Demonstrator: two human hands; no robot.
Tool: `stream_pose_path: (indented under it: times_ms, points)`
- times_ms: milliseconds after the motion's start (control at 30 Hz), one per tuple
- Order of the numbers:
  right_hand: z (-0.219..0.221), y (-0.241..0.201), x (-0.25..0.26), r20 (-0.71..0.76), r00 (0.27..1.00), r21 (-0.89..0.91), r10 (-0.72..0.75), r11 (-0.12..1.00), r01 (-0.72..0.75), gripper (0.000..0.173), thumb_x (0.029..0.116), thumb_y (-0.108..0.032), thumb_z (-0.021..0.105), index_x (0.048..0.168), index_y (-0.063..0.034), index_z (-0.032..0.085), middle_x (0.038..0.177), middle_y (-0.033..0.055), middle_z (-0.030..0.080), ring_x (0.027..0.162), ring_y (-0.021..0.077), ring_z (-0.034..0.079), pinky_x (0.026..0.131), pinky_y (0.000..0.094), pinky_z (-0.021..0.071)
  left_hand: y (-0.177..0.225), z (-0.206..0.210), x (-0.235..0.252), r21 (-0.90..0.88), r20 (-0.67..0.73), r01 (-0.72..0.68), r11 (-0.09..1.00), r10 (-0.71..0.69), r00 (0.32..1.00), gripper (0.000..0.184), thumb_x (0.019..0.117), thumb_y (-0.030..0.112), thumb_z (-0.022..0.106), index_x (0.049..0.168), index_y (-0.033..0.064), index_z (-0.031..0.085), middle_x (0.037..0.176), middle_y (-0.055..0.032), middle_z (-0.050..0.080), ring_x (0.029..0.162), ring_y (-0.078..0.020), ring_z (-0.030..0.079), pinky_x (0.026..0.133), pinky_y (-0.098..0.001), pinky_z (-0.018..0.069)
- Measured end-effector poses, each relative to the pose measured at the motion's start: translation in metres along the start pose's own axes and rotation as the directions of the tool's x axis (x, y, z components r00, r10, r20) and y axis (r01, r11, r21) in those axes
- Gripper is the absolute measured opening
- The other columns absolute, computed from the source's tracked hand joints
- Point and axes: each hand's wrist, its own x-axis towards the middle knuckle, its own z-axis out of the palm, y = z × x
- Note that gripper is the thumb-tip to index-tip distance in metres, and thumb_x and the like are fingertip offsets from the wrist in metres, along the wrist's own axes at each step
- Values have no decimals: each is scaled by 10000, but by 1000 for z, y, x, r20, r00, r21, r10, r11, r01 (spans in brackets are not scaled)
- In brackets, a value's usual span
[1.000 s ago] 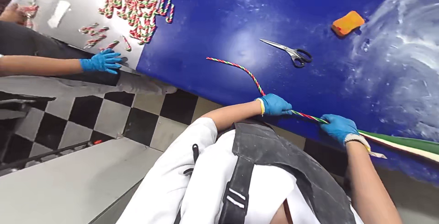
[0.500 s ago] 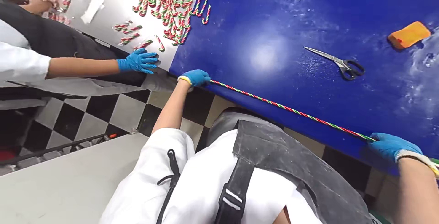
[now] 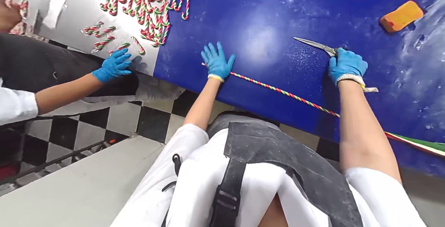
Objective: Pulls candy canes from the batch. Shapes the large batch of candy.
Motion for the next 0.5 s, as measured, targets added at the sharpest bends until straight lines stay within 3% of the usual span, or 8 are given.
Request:
stream_pose_path:
  times_ms: [67, 100, 167, 200, 367, 500]
  points:
    - [-3, -8, 10, 21, 997, -62, 75, 995, -74, 354, 1028, -270, 538, 1332, -117, 635, 1234, 319, 656, 1147, 575, 608, 839, 798, 444, 16, -6, 35, 31, 106, -2, 1000, -2, 994, 986, 918, 808, 325, 1654, 162, 205, 1692, -272, 143, 1563, -494, 102, 1228, -699, 41]
    - [-8, -9, 14, 37, 995, -110, 97, 990, -92, 333, 973, -221, 602, 1290, -145, 667, 1182, 305, 682, 1099, 568, 632, 802, 793, 456, 21, -11, 40, 53, 163, 13, 999, -21, 986, 997, 917, 804, 333, 1657, 153, 185, 1697, -259, 138, 1569, -480, 97, 1219, -710, 33]
    - [-14, -9, 13, 85, 989, -219, 123, 970, -102, 331, 881, -226, 717, 1203, -150, 705, 1091, 293, 705, 1022, 558, 658, 752, 787, 468, 17, -22, 23, 83, 245, 35, 996, -55, 968, 1008, 925, 779, 356, 1651, 103, 180, 1692, -269, 149, 1567, -482, 104, 1191, -759, 30]
    - [-14, -8, 9, 116, 984, -260, 133, 960, -99, 305, 876, -275, 743, 1143, -128, 717, 1045, 297, 707, 989, 555, 664, 738, 785, 467, 7, -25, 4, 88, 251, 38, 995, -60, 966, 992, 939, 758, 355, 1644, 78, 193, 1685, -280, 162, 1566, -486, 105, 1184, -772, 27]
    - [-2, 0, -27, 341, 920, -284, 192, 954, -94, 448, 854, -498, 790, 1025, -87, 736, 993, 299, 704, 977, 539, 663, 754, 769, 467, -61, -19, -106, 122, 148, 130, 984, -148, 978, 945, 991, 687, 297, 1616, -18, 221, 1672, -297, 192, 1569, -481, 102, 1197, -756, 1]
    - [-3, 4, -51, 414, 887, -228, 205, 967, -117, 491, 855, -518, 755, 1026, -58, 724, 1050, 292, 699, 1062, 519, 645, 829, 764, 449, -76, -9, -105, 130, 52, 174, 976, -182, 982, 990, 974, 722, 283, 1611, -33, 219, 1655, -327, 209, 1558, -505, 126, 1192, -762, 2]
